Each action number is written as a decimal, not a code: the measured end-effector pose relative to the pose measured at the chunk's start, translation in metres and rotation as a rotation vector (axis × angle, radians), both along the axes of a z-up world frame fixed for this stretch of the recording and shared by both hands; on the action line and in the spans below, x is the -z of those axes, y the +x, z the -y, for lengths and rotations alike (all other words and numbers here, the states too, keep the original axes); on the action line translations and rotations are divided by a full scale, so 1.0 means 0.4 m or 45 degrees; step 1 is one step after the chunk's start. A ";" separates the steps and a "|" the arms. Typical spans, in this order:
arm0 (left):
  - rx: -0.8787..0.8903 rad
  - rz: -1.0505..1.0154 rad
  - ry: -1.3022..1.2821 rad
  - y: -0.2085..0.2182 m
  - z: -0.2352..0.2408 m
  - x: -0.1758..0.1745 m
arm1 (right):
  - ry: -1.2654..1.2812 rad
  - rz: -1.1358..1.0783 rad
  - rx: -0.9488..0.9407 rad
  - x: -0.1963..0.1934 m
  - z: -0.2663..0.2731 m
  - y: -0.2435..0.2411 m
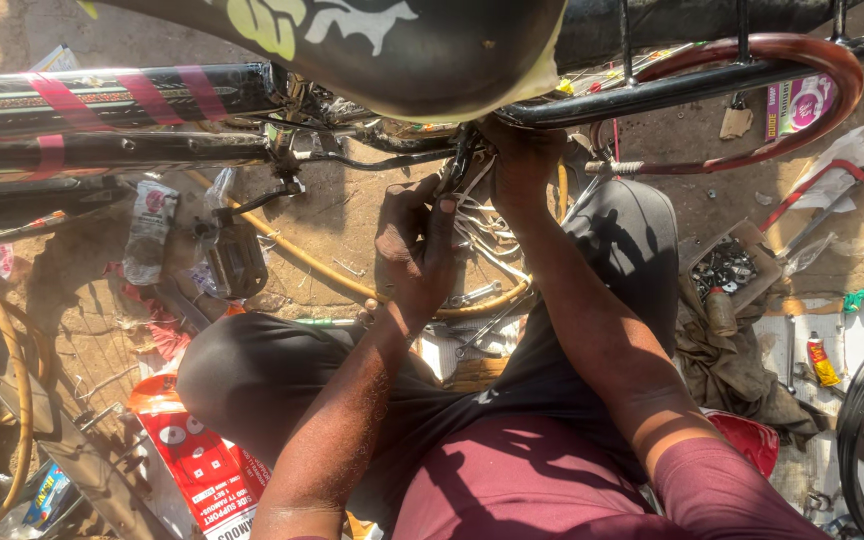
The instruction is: The person is sitting on the ground and repairing a bicycle. They use a screwdriver to adjust components near the seat and handlebars, and also use a wrench to tighten bolts on the frame.
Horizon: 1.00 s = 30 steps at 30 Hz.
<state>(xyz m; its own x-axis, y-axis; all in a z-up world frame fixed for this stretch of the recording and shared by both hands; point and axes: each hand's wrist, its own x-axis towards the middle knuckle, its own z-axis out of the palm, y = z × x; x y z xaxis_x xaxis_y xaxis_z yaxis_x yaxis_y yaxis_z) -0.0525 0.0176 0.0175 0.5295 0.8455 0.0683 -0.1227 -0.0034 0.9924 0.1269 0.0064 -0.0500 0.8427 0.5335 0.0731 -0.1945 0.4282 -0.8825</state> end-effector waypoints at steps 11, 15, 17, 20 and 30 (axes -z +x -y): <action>-0.026 -0.089 0.015 0.000 -0.016 -0.037 | 0.018 -0.062 -0.113 -0.081 -0.007 -0.006; -0.012 -0.158 0.192 -0.011 -0.021 -0.060 | -0.125 -0.073 -0.029 -0.083 -0.007 -0.012; -0.030 -0.107 0.207 -0.003 -0.022 -0.059 | -0.136 -0.108 -0.053 -0.098 -0.001 -0.015; -0.041 -0.105 0.275 -0.003 -0.025 -0.064 | -0.106 -0.137 -0.050 -0.118 -0.002 -0.023; -0.061 -0.090 0.450 -0.011 -0.056 -0.071 | -0.094 0.221 -0.031 -0.053 0.006 0.001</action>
